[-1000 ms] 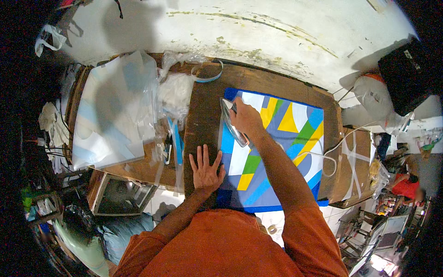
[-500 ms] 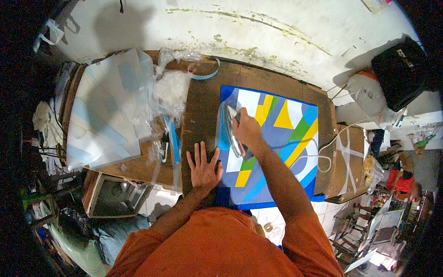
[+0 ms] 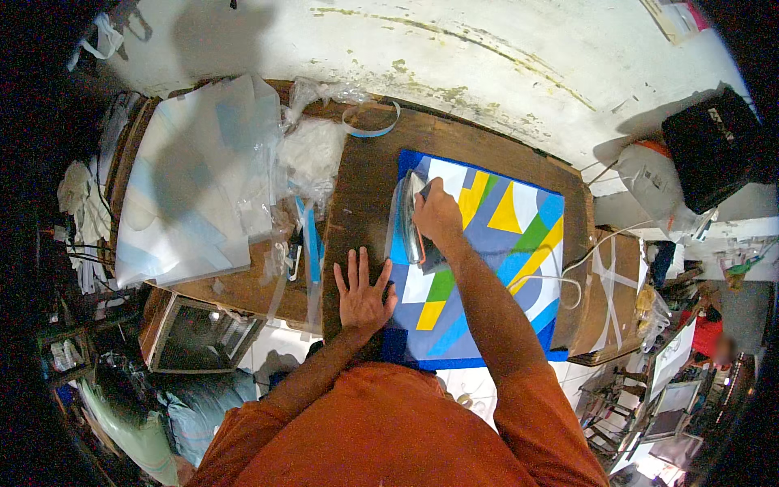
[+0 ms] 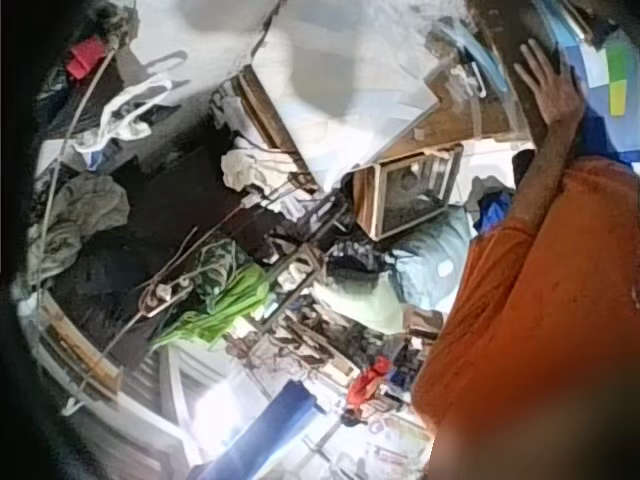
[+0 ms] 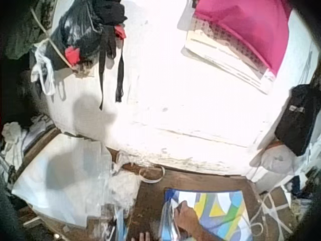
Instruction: The person places a blue t-shirt on a wooden table, aligns a colorful transfer sheet on the chest, and uses an iron to press the design onto the fabric. They then peel off the transfer backing and place a small label on the shirt.
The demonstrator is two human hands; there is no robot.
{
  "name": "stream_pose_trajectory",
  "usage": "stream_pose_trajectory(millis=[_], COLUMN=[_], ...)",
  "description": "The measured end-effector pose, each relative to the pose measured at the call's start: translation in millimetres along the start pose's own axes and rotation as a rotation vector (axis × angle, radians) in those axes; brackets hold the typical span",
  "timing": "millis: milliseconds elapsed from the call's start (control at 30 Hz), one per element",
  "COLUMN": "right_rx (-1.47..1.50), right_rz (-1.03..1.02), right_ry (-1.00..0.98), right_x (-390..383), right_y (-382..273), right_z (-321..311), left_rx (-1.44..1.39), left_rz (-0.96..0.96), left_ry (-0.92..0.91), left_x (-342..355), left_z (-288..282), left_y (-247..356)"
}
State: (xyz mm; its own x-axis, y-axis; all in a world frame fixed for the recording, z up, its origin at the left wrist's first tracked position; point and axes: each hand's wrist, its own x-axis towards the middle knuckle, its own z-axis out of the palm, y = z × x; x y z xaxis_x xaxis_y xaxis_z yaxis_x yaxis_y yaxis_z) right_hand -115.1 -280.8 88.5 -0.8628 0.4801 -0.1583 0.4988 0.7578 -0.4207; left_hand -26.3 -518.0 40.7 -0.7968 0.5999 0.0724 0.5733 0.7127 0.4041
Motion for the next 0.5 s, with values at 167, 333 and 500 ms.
stream_pose_trajectory(millis=[167, 333, 500], right_rx=[0.031, 0.041, 0.043], right_rz=[0.039, -0.009, -0.012], right_ry=[0.021, 0.015, 0.027], right_x=[28.8, -5.9, -10.9], right_y=[-5.2, -2.0, 1.9], right_z=[-0.4, -0.3, 4.3], left_rx=[0.001, -0.011, 0.006], left_rz=[-0.005, -0.009, -0.007], left_ry=[-0.014, -0.008, 0.003], left_x=[0.7, 1.5, -0.5], left_z=[-0.2, 0.0, 1.1], left_y=[-0.1, -0.5, -0.4])
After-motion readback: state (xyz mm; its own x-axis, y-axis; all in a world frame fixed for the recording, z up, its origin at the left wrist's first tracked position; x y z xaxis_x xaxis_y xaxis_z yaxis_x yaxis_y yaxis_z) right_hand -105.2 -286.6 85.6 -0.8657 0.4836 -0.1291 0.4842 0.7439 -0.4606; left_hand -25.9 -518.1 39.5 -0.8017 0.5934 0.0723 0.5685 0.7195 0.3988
